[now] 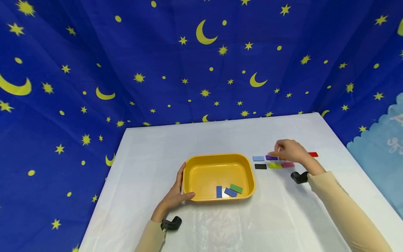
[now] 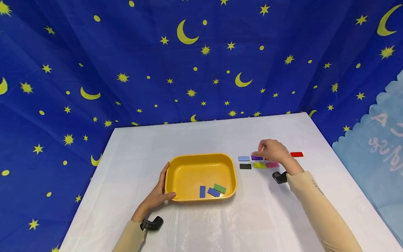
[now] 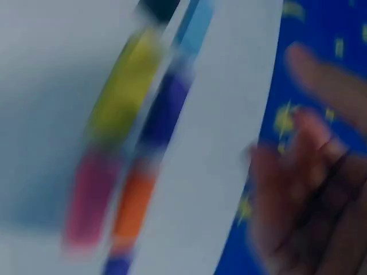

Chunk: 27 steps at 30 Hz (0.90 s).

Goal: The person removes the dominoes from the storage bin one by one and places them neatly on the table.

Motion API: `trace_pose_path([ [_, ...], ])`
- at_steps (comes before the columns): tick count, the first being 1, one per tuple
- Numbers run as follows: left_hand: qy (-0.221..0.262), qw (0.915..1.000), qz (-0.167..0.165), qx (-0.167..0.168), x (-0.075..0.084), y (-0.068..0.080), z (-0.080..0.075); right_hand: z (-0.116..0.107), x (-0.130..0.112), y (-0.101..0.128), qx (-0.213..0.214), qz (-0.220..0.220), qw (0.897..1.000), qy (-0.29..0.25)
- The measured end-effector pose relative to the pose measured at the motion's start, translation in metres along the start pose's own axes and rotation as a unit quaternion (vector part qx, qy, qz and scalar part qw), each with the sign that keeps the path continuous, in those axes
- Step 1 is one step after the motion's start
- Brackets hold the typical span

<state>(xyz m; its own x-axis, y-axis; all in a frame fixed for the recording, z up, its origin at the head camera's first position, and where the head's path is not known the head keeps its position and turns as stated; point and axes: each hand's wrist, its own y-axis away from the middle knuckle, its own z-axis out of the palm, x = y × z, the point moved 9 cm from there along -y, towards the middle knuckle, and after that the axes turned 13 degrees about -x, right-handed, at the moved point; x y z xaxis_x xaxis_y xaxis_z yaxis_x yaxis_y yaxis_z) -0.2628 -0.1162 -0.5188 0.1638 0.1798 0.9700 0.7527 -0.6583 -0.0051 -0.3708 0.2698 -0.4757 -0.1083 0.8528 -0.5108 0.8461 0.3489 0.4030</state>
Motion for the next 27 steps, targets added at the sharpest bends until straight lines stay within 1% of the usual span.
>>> trace_pose_path([
  [1,-0.001,1.0,-0.001,0.002,0.0,0.0,-0.001,0.005,-0.024,-0.007,-0.01,-0.048,0.999,-0.006],
  [2,0.0,1.0,0.001,0.002,0.001,0.001,-0.001,0.011,-0.048,-0.013,-0.024,-0.095,0.995,-0.006],
  [3,0.001,1.0,0.001,0.001,0.001,0.001,-0.002,0.02,-0.07,-0.019,-0.045,-0.14,0.989,-0.006],
  [4,0.001,1.0,0.001,0.001,0.001,0.001,-0.002,0.029,-0.092,-0.022,-0.069,-0.182,0.981,-0.003],
  [5,0.003,1.0,0.001,0.001,0.001,0.0,-0.002,0.039,-0.11,-0.026,-0.098,-0.21,0.973,0.003],
  [7,0.005,1.0,0.0,0.0,0.001,-0.001,-0.001,0.058,-0.139,-0.032,-0.146,-0.242,0.959,0.038],
  [8,0.006,1.0,0.001,0.0,0.001,-0.001,-0.001,0.068,-0.148,-0.036,-0.165,-0.238,0.955,0.062],
  [10,0.005,1.0,-0.004,0.0,0.0,-0.002,0.0,0.087,-0.158,-0.042,-0.208,-0.215,0.948,0.112],
  [12,0.005,0.9999,-0.012,0.002,-0.001,-0.001,0.001,0.105,-0.16,-0.048,-0.246,-0.178,0.939,0.161],
  [14,0.004,0.9999,-0.013,0.002,-0.002,-0.001,0.0,0.116,-0.161,-0.052,-0.264,-0.15,0.932,0.2],
  [15,0.003,0.9999,-0.013,0.003,-0.001,-0.001,0.0,0.119,-0.162,-0.053,-0.267,-0.145,0.928,0.217],
  [16,0.005,0.9999,-0.013,0.005,-0.001,0.0,0.0,0.122,-0.162,-0.054,-0.266,-0.135,0.927,0.228],
  [19,0.006,0.9999,-0.007,0.009,0.0,0.001,-0.001,0.127,-0.164,-0.057,-0.261,-0.104,0.927,0.247],
  [20,0.006,0.9999,-0.006,0.011,0.0,0.001,-0.002,0.129,-0.164,-0.057,-0.261,-0.098,0.925,0.257],
  [24,0.006,0.9999,-0.005,0.008,-0.001,0.0,-0.001,0.139,-0.164,-0.06,-0.274,-0.072,0.912,0.298],
  [26,0.004,1.0,-0.003,0.004,-0.002,-0.001,0.0,0.143,-0.164,-0.06,-0.275,-0.072,0.905,0.316],
  [27,0.003,1.0,0.0,0.004,-0.002,-0.001,0.0,0.144,-0.165,-0.06,-0.277,-0.071,0.904,0.318],
])
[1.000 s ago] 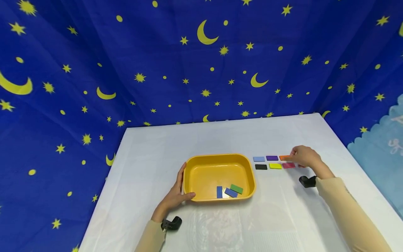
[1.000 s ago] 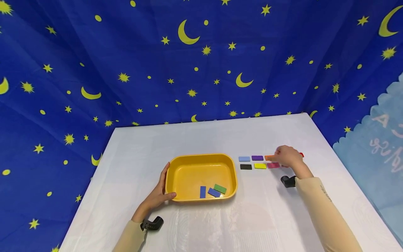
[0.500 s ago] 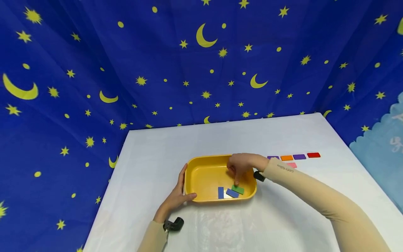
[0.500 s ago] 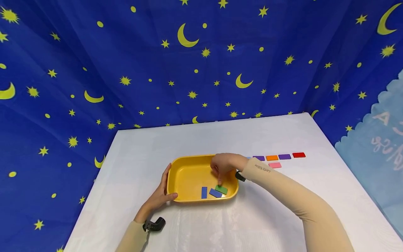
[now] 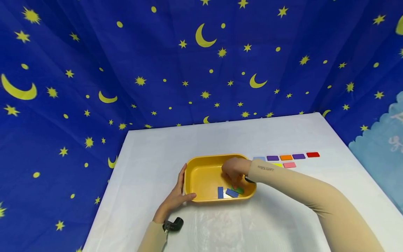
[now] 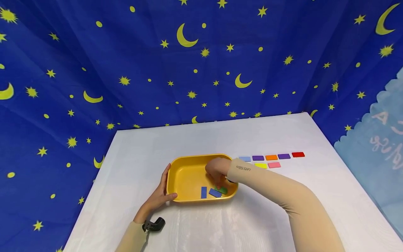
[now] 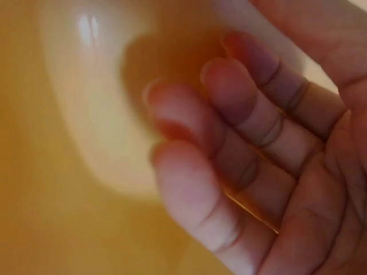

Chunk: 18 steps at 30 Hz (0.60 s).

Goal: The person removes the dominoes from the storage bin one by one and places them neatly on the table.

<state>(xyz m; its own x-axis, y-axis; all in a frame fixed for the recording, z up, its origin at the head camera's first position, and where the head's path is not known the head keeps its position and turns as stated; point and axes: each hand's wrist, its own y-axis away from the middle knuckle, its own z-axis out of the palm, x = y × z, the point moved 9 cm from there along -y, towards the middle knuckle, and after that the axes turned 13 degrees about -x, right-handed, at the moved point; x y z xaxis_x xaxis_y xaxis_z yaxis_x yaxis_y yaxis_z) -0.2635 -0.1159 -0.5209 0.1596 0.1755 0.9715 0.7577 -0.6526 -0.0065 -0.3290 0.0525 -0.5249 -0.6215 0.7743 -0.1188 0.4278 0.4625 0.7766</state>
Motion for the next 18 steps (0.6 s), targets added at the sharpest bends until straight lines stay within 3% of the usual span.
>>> trace_pose_path([
  [7,-0.011,0.9998,0.003,0.017,-0.036,-0.003,-0.005,-0.004,-0.002,-0.007,0.03,-0.008,0.998,-0.062],
  [13,-0.004,0.9997,0.004,0.024,-0.038,-0.003,-0.006,-0.006,0.0,-0.008,0.037,-0.003,0.995,-0.09],
  [18,-0.004,0.9997,-0.01,0.024,-0.038,-0.003,-0.005,-0.02,-0.001,-0.003,0.084,-0.037,0.991,-0.096],
])
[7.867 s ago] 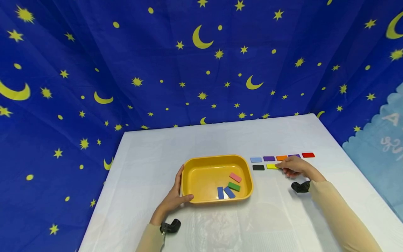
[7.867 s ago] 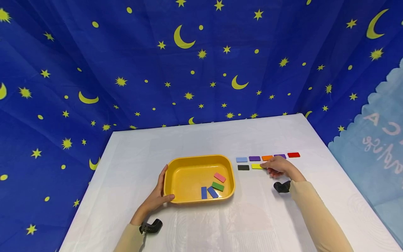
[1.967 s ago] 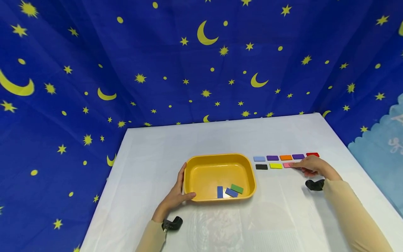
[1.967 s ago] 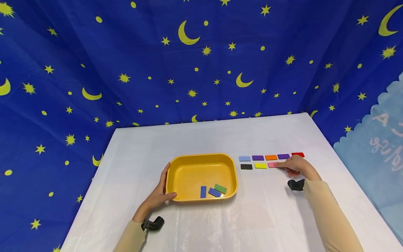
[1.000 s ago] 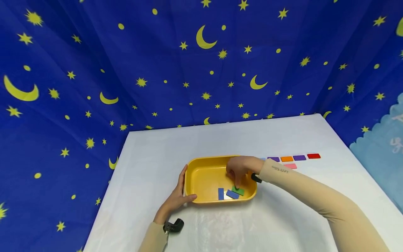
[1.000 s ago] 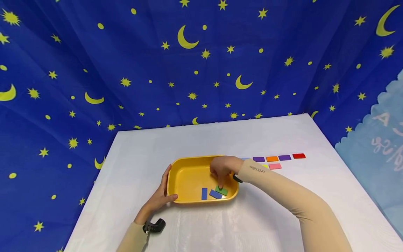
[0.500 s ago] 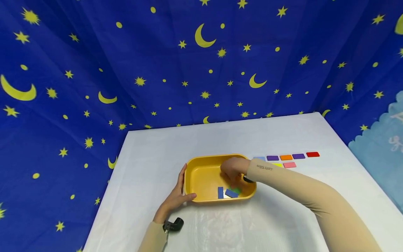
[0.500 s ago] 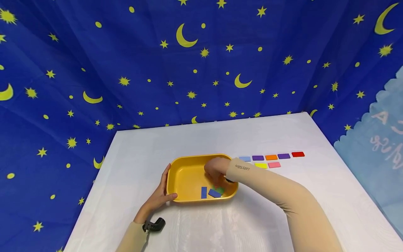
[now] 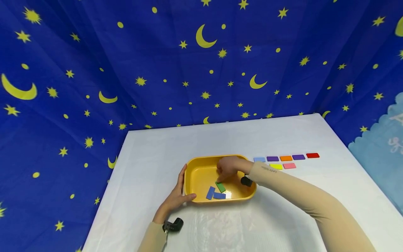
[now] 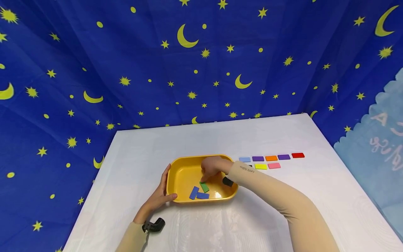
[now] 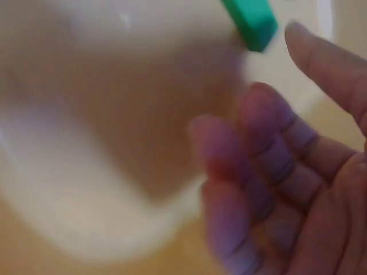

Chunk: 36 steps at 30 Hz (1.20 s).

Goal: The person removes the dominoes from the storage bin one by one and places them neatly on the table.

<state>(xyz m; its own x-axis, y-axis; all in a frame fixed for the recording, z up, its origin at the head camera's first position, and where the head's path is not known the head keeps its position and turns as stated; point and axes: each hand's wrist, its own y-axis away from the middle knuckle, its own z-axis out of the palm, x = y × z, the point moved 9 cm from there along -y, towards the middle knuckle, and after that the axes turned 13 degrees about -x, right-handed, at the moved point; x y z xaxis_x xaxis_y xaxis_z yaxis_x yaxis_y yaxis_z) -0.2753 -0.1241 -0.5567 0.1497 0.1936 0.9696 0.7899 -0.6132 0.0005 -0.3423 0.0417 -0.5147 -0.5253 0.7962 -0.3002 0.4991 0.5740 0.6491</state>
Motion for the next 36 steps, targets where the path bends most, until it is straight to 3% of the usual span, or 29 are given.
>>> trace_pose_path([
  [4,0.001,1.0,-0.007,-0.005,0.012,0.002,0.001,-0.006,-0.008,-0.001,0.01,-0.057,0.998,-0.022],
  [8,0.003,0.9998,-0.013,-0.011,0.031,0.004,0.003,0.002,-0.011,-0.005,-0.011,-0.08,0.996,-0.032],
  [17,0.005,0.9997,-0.013,-0.02,0.038,0.005,0.006,0.011,-0.004,-0.009,0.012,-0.032,0.998,-0.047],
  [22,0.006,0.9998,-0.012,-0.014,0.037,0.005,0.003,0.009,-0.002,-0.004,0.021,-0.029,0.996,-0.076],
  [25,0.007,0.9997,-0.013,-0.017,0.037,0.004,0.004,0.013,0.002,-0.002,-0.004,-0.038,0.99,-0.137],
  [29,0.005,0.9996,-0.018,-0.02,0.037,0.005,0.005,0.019,0.007,-0.001,-0.045,-0.047,0.974,-0.219],
  [36,0.007,0.9997,-0.01,-0.02,0.039,0.005,0.005,0.022,0.013,0.0,-0.058,-0.065,0.961,-0.261],
])
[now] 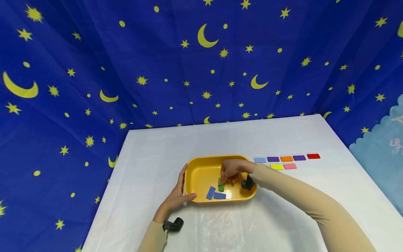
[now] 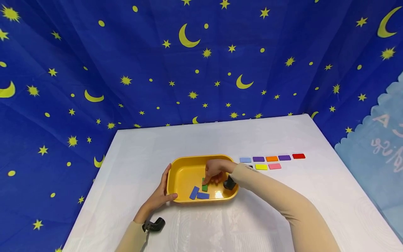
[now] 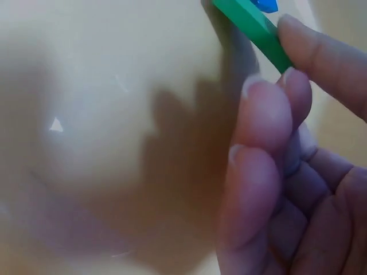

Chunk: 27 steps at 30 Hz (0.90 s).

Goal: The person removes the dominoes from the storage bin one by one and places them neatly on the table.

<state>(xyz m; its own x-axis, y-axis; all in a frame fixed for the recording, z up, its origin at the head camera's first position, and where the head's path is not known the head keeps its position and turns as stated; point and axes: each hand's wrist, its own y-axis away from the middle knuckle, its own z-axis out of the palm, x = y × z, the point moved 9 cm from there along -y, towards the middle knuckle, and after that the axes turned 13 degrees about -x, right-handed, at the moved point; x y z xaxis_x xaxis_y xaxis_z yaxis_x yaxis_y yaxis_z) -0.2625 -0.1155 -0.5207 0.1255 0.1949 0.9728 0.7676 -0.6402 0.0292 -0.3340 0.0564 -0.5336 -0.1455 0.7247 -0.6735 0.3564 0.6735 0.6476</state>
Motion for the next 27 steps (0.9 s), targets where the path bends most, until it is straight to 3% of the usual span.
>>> trace_pose_path([
  [9,0.0,1.0,0.008,-0.003,0.003,0.0,0.0,-0.013,-0.002,0.011,0.063,-0.038,0.997,-0.03],
  [17,0.001,1.0,0.0,0.0,0.001,-0.001,0.0,-0.043,-0.002,0.047,0.126,-0.085,0.984,-0.09],
  [21,0.004,1.0,0.0,0.0,0.0,-0.001,0.0,-0.062,0.022,0.075,0.185,-0.081,0.972,-0.119],
  [27,0.01,0.9999,0.0,0.004,-0.002,0.0,-0.001,-0.087,0.089,0.131,0.288,-0.033,0.939,-0.186],
])
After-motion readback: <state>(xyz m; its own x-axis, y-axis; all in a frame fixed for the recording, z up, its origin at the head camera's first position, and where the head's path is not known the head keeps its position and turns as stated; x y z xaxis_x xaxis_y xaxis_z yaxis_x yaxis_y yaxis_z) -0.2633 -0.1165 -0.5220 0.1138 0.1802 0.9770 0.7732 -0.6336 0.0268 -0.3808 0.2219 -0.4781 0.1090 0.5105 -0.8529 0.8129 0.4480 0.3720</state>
